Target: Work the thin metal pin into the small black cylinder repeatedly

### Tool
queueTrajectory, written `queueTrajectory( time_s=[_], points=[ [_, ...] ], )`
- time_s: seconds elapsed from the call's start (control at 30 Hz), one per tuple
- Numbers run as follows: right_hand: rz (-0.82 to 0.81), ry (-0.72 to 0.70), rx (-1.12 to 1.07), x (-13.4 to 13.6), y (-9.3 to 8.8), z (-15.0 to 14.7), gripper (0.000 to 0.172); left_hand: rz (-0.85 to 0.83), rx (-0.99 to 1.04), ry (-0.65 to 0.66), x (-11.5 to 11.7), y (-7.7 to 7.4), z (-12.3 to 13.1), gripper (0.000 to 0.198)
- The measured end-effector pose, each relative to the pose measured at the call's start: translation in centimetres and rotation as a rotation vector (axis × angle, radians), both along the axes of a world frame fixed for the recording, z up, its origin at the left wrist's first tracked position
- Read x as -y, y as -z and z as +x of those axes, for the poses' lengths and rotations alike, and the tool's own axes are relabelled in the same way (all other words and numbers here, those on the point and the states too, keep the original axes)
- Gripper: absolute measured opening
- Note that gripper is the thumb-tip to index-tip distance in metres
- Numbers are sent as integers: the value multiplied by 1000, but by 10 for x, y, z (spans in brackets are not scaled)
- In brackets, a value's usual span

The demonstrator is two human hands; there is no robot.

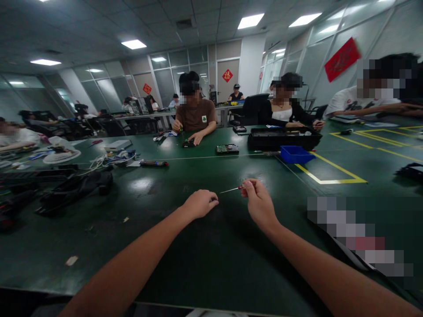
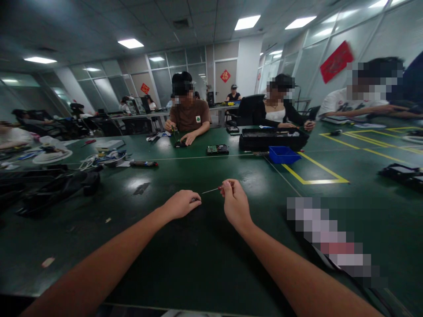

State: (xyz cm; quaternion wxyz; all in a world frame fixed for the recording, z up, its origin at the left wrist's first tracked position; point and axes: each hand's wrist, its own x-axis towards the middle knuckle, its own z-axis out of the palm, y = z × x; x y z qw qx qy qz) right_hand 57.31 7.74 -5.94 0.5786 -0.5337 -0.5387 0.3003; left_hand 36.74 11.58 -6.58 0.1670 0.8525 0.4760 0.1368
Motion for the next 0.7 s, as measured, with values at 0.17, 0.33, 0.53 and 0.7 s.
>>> queueTrajectory(
  time_s=[0.17,0.33,0.53,0.7],
  points=[
    [-10,-20,1,1,-1,0,34,-390,461,-248,-2,-12,-27,31],
    [-25,-34,1,1,0,0,32,-545,934,-382,8,-23,-72,33],
    [-42,-50,26,0,4,1,31,-478,1279,-678,23,-34,-152,14],
    [-41,-48,27,0,5,1,32,-260,1376,-960,43,-44,-222,18]
  ],
)
